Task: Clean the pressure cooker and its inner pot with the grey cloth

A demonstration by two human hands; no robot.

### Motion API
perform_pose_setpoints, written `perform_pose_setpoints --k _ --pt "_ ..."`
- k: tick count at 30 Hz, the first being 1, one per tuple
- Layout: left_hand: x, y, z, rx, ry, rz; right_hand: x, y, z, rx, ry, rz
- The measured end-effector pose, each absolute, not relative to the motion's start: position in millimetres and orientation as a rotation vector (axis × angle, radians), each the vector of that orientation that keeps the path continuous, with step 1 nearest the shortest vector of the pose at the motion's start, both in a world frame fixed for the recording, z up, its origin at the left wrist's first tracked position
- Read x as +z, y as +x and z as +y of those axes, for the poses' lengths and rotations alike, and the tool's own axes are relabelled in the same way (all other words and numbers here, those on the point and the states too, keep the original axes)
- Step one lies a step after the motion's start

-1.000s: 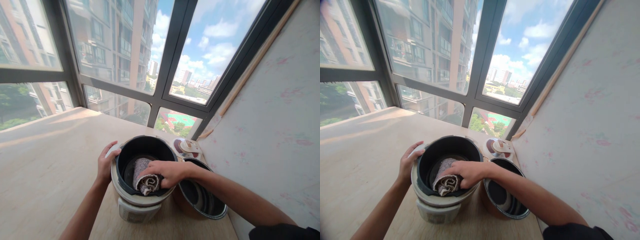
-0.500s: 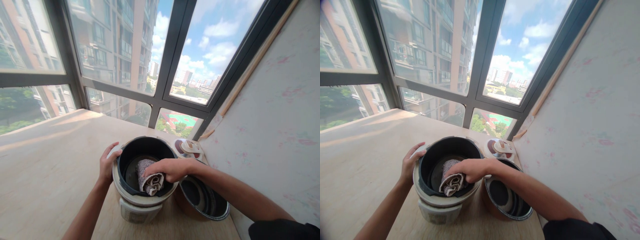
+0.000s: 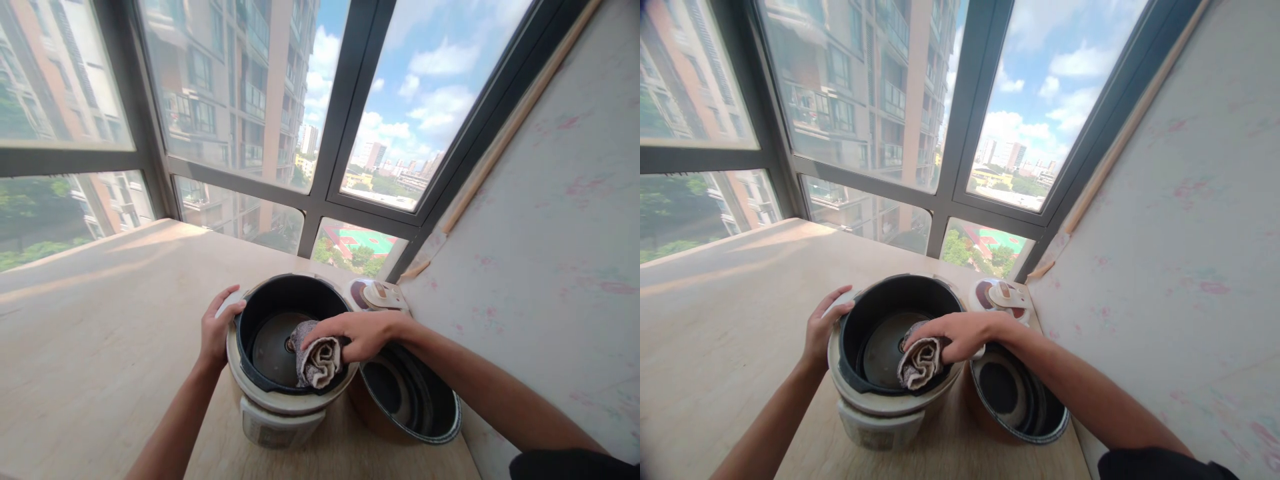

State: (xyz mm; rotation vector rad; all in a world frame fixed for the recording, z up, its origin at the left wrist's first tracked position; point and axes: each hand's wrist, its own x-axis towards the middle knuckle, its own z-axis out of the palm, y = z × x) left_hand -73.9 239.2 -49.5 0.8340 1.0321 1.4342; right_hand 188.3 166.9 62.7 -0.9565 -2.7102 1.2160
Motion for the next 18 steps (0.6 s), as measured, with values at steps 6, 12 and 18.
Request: perform_pose_setpoints --k 6,12,18 --pt "-47.5 -73.0 238.2 1.430 0.837 1.033 79.4 173.2 162.8 1.280 -0.977 -2.880" --pt "-46.7 -73.4 236.8 1.424 0.826 1.028 75.8 152.5 147.0 0.817 -1.238 -3.011" --pt "-45.7 -73.1 236.7 1.431 0.827 1.038 68.6 147.6 147.7 0.477 -1.304 -3.145"
